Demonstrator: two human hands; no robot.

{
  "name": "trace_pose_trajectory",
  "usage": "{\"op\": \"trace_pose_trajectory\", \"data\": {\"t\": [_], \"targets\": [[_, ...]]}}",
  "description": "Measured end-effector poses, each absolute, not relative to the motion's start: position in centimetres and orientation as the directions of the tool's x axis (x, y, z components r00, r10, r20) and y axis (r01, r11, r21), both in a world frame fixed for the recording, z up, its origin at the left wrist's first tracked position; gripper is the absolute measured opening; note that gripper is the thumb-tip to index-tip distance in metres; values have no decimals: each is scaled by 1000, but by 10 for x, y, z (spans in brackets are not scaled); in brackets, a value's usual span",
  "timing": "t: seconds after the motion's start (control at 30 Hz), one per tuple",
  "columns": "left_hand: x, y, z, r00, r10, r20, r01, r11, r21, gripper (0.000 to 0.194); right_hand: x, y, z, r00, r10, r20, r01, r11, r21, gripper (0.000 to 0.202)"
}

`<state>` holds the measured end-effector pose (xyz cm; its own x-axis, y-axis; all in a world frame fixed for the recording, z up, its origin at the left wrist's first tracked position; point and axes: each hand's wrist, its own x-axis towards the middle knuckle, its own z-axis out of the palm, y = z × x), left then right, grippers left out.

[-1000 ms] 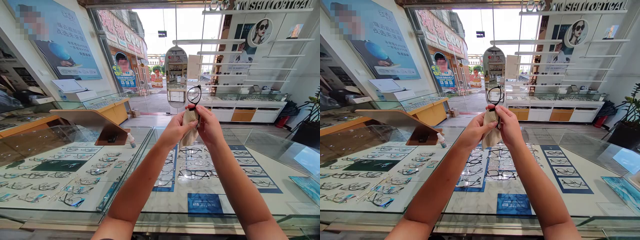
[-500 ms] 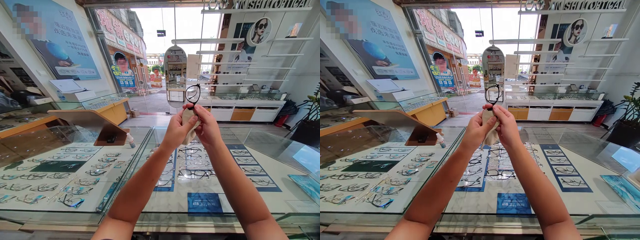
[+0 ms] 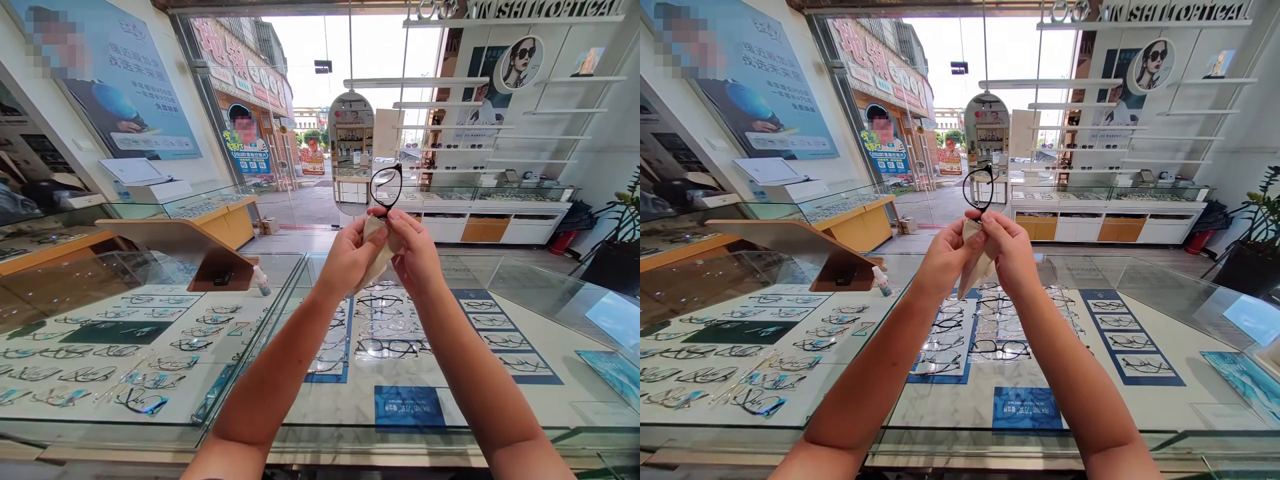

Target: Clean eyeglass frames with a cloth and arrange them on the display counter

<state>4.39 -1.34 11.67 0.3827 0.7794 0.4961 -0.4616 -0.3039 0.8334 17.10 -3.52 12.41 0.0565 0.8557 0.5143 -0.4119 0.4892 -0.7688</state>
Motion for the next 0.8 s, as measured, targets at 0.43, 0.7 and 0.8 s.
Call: {"op": "trace_pose_trajectory", "data": {"t": [0.43,0.7,0.8], "targets": [[43,-15,116,174,822,542,-192,-511,838,40,166,-32,119,64,875,481,-473,451,-757,28],[41,-17,120,153,840,521,-203,-490,848,47,166,-29,116,106,867,486,-470,475,-744,22],[40,-15,120,178,852,492,-245,-446,861,51,165,-29,115,131,865,484,-449,487,-749,23]]}}
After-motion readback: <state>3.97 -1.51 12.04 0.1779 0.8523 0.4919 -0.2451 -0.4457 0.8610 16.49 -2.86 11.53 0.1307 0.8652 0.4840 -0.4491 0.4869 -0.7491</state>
